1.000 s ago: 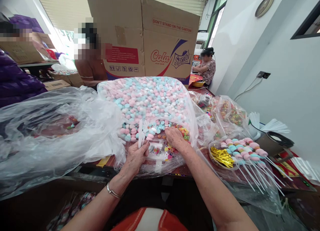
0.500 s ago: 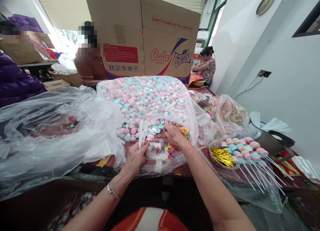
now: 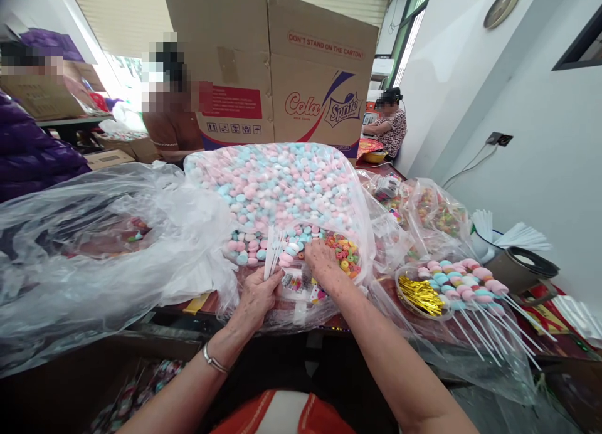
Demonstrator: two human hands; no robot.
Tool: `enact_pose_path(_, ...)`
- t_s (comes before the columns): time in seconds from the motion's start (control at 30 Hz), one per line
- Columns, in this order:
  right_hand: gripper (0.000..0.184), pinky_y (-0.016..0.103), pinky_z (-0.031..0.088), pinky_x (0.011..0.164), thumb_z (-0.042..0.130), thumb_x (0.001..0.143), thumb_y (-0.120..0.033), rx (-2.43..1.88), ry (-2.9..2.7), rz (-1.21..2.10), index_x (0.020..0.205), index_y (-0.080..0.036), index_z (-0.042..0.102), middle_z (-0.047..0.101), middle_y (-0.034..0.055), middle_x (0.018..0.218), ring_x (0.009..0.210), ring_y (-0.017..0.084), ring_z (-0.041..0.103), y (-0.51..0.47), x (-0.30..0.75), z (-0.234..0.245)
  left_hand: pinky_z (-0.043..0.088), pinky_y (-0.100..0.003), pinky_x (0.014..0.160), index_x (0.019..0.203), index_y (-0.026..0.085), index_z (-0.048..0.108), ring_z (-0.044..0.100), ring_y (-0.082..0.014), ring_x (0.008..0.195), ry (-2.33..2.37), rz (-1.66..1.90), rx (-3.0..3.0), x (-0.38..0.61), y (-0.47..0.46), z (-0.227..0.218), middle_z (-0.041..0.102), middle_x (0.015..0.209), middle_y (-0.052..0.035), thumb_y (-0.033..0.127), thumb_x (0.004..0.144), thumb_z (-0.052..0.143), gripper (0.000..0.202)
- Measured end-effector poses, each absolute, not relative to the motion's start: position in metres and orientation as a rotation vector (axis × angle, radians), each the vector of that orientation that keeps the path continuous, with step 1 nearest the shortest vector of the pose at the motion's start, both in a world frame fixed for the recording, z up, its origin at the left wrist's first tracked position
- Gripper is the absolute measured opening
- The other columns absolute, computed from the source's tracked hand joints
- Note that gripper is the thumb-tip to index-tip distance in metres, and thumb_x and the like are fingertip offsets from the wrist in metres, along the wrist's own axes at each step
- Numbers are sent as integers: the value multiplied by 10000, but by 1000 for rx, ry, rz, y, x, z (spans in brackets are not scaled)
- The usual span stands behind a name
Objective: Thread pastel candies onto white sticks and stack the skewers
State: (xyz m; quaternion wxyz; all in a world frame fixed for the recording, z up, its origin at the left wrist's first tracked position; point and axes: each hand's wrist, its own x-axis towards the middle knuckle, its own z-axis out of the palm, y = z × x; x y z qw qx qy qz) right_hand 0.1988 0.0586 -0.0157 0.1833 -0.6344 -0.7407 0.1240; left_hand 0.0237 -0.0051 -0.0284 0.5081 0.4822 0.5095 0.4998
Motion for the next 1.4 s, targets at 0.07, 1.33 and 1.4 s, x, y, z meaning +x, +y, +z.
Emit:
enact_pose_path(0.07, 212, 322, 472, 867, 519, 867, -111, -1729, -1953, 444, 1007, -133, 676, 700, 158, 1075, 1007, 244, 627, 59, 202, -17, 243, -218, 434, 700, 182, 645, 325, -91, 411, 1234, 1193, 1193, 24, -7, -25, 471, 467, 69, 347, 779, 608, 187)
enact_pose_path(1.33, 396, 359, 574, 798, 527, 898, -395, -1215, -1580, 805, 1208, -236, 714, 750, 58, 1099, 907, 212, 702, 41, 203, 13, 265, -232, 502, 620, 192, 556, 356, -110, 505, 1217, 1283, 1248, 28, 2, -18, 462, 529, 57, 398, 818, 626, 294)
enact_pose_path(1.4, 414, 341, 554, 822, 405, 964, -291, -1434, -1817, 560, 1285, -208, 653, 722, 82, 1173, 949, 201, 687, 49, 212, 20, 251, -229, 490, 600, 191, 541, 355, -103, 491, 1226, 1310, 1221, 24, 5, -17, 475, 521, 55, 424, 822, 641, 337)
